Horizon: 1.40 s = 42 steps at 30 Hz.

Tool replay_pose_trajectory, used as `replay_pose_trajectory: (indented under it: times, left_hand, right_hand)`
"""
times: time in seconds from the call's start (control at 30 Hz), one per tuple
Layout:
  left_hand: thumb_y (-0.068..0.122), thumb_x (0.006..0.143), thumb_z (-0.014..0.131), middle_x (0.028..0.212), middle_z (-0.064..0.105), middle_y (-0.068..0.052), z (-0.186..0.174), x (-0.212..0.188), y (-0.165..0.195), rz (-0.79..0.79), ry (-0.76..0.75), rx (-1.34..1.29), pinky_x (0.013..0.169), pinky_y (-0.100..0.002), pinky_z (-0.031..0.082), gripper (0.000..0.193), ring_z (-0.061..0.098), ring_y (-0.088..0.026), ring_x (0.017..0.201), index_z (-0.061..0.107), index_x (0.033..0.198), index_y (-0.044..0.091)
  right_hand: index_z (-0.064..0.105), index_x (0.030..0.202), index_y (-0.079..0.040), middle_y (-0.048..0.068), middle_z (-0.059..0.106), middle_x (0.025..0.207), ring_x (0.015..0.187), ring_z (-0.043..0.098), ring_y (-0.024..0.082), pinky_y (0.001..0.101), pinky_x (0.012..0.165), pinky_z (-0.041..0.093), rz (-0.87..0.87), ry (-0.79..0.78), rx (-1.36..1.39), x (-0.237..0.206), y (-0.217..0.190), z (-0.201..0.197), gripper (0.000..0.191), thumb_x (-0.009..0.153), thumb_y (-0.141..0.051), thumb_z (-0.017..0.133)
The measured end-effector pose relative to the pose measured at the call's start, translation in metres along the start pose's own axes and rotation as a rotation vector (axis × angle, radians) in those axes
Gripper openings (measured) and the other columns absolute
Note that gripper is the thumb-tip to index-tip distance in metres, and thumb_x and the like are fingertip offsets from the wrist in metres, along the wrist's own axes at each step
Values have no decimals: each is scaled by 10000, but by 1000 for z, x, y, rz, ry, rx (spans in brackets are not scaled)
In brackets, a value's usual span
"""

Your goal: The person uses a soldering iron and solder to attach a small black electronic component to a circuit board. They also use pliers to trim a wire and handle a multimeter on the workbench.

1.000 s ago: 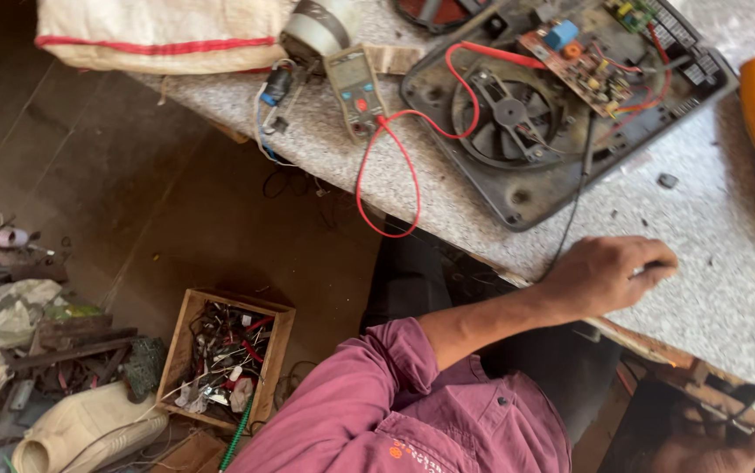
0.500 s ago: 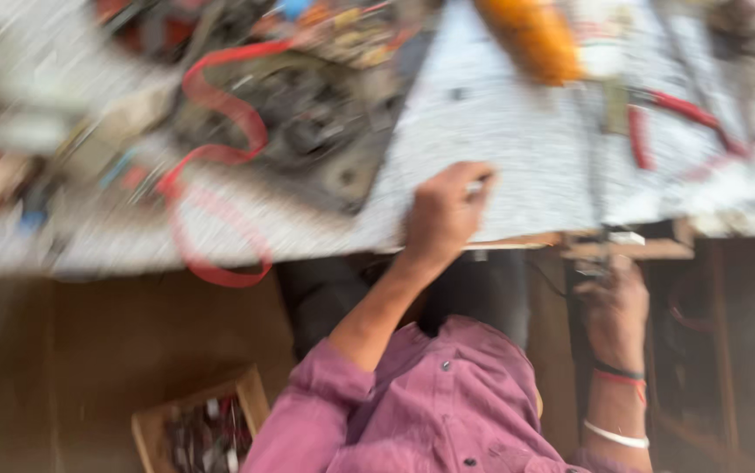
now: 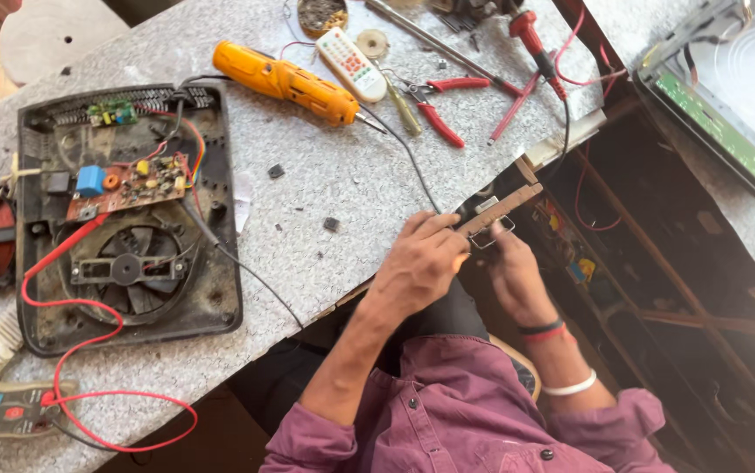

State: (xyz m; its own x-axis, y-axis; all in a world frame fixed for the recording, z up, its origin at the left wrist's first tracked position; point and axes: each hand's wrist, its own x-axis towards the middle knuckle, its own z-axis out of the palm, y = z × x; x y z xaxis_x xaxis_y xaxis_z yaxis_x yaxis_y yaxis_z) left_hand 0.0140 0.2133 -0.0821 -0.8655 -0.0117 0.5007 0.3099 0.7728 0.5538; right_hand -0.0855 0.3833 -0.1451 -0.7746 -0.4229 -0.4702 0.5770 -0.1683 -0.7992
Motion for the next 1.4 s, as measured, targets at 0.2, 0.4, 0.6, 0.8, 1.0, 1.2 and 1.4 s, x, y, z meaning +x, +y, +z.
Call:
replay_pose_trajectory:
  times: [0.2,0.4,0.6,0.8,1.0,1.2,1.4]
  left_hand:
    - [99,923,728,997,718,-83,-4,-3,-8,-91,12,-34,964,-416,463,108,663,-270,1049,671,1011,76]
    - [96,910,754,990,717,-72,3,4,-4,-125,85,-1,949,-419,465,137,667,-263,1039,670,1017,77]
    - [96,916,769,1000,712,-82,9,4,0,-138,100,39,945,-411,465,143,666,-266,1025,676,1022,72]
    - [100,929,778,1006,714,-82,14,2,0,-139,81,62,949,-410,466,153,669,-256,1036,682,1043,64]
    - [89,928,778,998,722,-61,21,2,14,-120,82,64,935,-410,455,136,667,-254,1026,685,1026,75]
    - [71,927,764,979,719,-51,12,-2,30,-161,70,13,934,-404,447,111,668,-259,1002,679,997,82]
    - [85,917,761,957,719,-42,11,-5,37,-192,99,-5,925,-399,447,105,674,-256,983,687,990,89]
  right_hand:
    - [597,1016,-95,-10,592,906,850,612,170,385,740,524,-46,-155,194,30,-2,-14,359,1201,-402,617]
    - [710,1087,23,57,711,949,844,640,140,312,801,523,-185,-58,-115,25,7,-34,355,1059,-330,678]
    - [693,1111,11,35,723,1040,932,689,141,290,782,560,-109,11,-5,-17,14,-84,504,892,-434,785]
    - [685,1150,17,51,719,1039,932,711,177,340,828,588,-88,49,69,-74,31,-142,572,839,-441,827]
    - [686,1154,41,87,731,1100,984,714,200,410,935,606,-116,75,90,-107,42,-171,455,938,-343,795]
    - [498,889,40,25,490,887,786,432,108,292,699,379,-461,388,-450,-115,24,-176,356,1092,-180,692]
    - [668,1027,-56,61,613,1016,864,588,187,338,718,485,-885,243,-1087,-110,-47,-114,108,985,-39,767]
